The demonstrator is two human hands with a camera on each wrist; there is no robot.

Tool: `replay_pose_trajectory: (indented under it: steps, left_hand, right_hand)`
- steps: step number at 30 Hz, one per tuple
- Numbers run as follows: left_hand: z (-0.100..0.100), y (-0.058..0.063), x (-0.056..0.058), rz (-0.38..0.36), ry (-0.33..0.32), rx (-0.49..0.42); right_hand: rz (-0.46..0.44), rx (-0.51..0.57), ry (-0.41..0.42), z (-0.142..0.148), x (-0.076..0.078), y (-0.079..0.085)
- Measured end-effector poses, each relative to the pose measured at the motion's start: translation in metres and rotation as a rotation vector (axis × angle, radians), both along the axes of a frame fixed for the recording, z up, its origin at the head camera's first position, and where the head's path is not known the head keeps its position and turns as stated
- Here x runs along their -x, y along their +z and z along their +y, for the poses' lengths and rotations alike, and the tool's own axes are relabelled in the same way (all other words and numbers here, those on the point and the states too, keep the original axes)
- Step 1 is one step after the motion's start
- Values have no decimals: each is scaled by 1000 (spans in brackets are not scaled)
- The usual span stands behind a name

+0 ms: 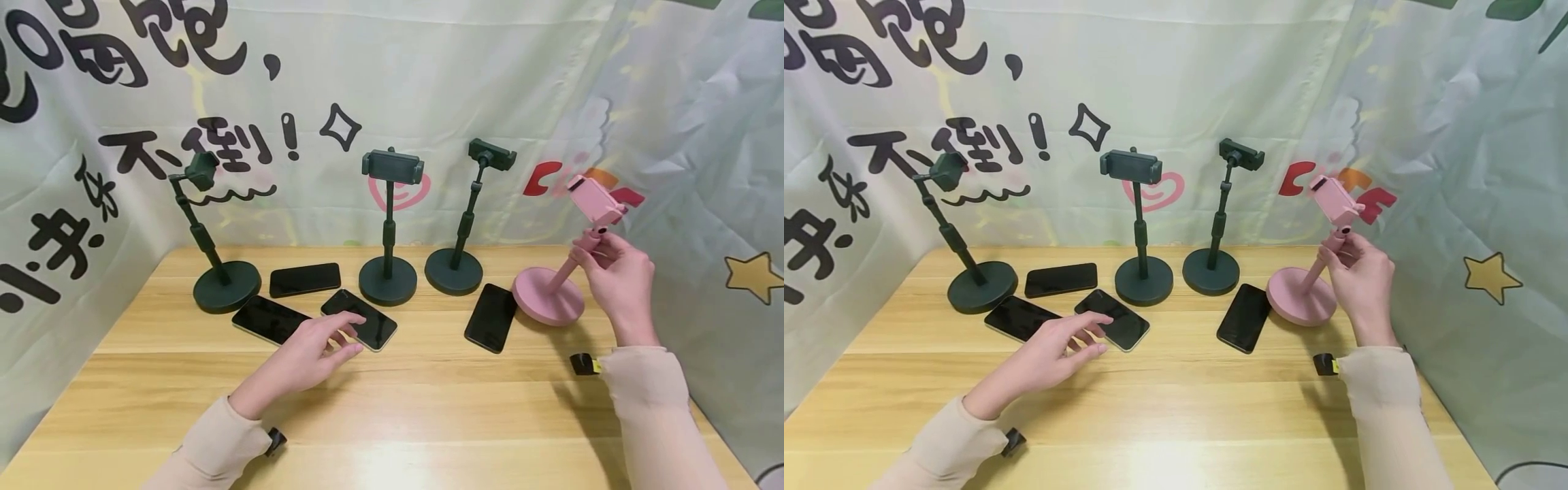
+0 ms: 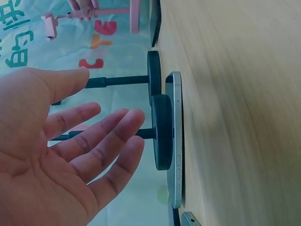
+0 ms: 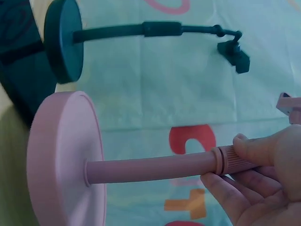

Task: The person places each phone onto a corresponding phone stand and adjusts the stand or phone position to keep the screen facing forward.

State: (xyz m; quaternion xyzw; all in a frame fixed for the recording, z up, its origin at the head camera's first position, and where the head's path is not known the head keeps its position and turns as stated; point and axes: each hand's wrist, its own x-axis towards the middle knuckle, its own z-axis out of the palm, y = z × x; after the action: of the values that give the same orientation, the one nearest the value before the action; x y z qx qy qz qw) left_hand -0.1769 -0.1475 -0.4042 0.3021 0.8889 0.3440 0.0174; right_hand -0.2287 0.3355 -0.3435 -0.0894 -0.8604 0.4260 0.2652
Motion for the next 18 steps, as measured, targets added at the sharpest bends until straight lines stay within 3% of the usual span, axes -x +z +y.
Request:
replay_pose_trajectory:
  steps: [10, 18]
  left_hand:
    - [1, 0, 0, -26, -18, -29]
    - [1, 0, -1, -30, -19, -37]
  right_hand:
    - [22, -55, 173, -17, -16, 9]
    - [-15, -104, 275, -35, -25, 18]
